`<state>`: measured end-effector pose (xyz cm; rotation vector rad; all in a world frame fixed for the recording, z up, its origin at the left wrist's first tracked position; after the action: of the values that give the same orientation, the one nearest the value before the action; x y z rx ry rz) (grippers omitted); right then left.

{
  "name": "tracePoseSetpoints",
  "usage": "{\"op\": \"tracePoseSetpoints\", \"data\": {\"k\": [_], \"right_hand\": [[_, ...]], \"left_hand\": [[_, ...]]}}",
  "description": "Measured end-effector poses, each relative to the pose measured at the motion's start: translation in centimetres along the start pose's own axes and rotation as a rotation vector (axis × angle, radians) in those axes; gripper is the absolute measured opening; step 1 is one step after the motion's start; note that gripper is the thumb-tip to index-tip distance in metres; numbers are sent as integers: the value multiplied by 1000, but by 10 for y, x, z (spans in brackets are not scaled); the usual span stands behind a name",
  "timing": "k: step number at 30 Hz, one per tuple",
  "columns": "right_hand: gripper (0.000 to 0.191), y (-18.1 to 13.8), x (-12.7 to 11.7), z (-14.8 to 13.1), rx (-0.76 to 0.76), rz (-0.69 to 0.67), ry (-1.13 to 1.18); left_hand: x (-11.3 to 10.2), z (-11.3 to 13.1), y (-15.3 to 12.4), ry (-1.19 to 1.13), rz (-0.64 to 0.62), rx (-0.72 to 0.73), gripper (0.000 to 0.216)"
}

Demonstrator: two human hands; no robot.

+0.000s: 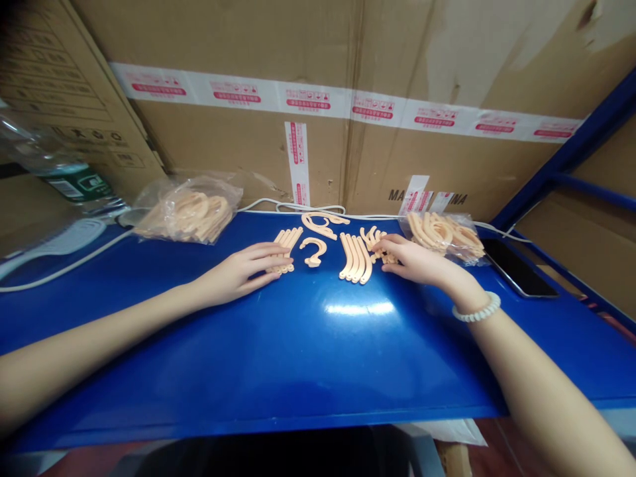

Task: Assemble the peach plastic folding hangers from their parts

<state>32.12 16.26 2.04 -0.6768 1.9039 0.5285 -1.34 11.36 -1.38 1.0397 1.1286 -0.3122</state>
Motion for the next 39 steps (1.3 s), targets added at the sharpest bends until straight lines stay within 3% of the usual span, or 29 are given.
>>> {"op": "tracePoseSetpoints", "data": {"k": [9,17,21,26,31,35,39], "right_hand": [[39,1,4,7,25,-20,-65],[32,2,2,17,36,36,-77],[36,1,-2,20,82,73,-93],[49,0,-6,-25,29,188,-97],[72,5,38,-87,-128,55,-103],[82,10,66,-91,-166,-14,-116],[85,14,67,-76,-174,-6,-104]], "left_hand": [[0,0,0,-1,-4,-1,33],[0,-1,0,30,-5,8,34],[-1,0,1,37,-3,7,33],[-2,0,2,16,1,1,32],[0,-1,1,10,-4,-14,33],[0,-1,1,10,0,-5,33],[-1,0,3,19,-11,4,34]]}}
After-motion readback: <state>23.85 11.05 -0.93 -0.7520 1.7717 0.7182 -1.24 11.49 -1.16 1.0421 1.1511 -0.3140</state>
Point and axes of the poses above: each hand's wrist, its own y-axis towards the middle knuckle, its own x-axis out of the palm, z = x × y, the point moved 6 cm from there along y, towards the middle knuckle, and after that the axes turned 11 degrees about y, right-handed, at the moved point
